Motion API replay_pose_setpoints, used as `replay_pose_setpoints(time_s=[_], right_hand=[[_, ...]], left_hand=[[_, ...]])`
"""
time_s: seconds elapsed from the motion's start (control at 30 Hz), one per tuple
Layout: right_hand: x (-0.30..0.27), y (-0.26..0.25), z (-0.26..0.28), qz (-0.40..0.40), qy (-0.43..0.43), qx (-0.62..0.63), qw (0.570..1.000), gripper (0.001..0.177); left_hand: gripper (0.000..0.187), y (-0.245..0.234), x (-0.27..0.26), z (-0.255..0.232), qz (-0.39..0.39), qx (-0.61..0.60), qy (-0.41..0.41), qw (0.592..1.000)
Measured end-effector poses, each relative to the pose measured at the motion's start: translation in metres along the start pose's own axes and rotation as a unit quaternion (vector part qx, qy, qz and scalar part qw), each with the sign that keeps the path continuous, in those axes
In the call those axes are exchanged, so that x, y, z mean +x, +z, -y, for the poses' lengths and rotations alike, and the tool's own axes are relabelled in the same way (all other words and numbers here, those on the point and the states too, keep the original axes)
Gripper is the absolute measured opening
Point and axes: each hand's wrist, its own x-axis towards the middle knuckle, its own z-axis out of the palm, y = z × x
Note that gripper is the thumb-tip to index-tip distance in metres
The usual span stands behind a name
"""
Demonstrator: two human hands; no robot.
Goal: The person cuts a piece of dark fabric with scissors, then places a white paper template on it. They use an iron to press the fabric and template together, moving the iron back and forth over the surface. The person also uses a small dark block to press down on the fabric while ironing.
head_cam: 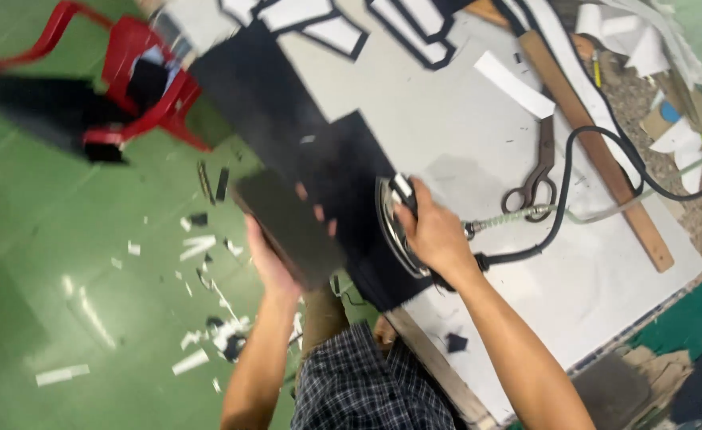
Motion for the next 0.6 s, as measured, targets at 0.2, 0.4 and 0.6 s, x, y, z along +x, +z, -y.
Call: replay_pose_setpoints(time_s=[0.2, 0.4, 0.6], right_hand=[[0.007, 0.014, -0.015, -0.029, 0.007, -0.007, 1.000, 0.060], [0.012, 0.027, -0.028, -0.063, -0.016, -0.025, 0.998, 0.059], [0.003, 0.025, -0.009, -0.058, -0.011, -0.118, 0.991, 0.048]], left_hand=[[0.066, -0.181, -0.034, 0.088, 0.226, 0.657, 0.337, 0.635], [0.074, -0.138, -0.084, 0.191, 0.492, 0.748, 0.324, 0.305], [0.024, -0.184, -0.002, 0.331, 0.549, 0.658, 0.427, 0.289]])
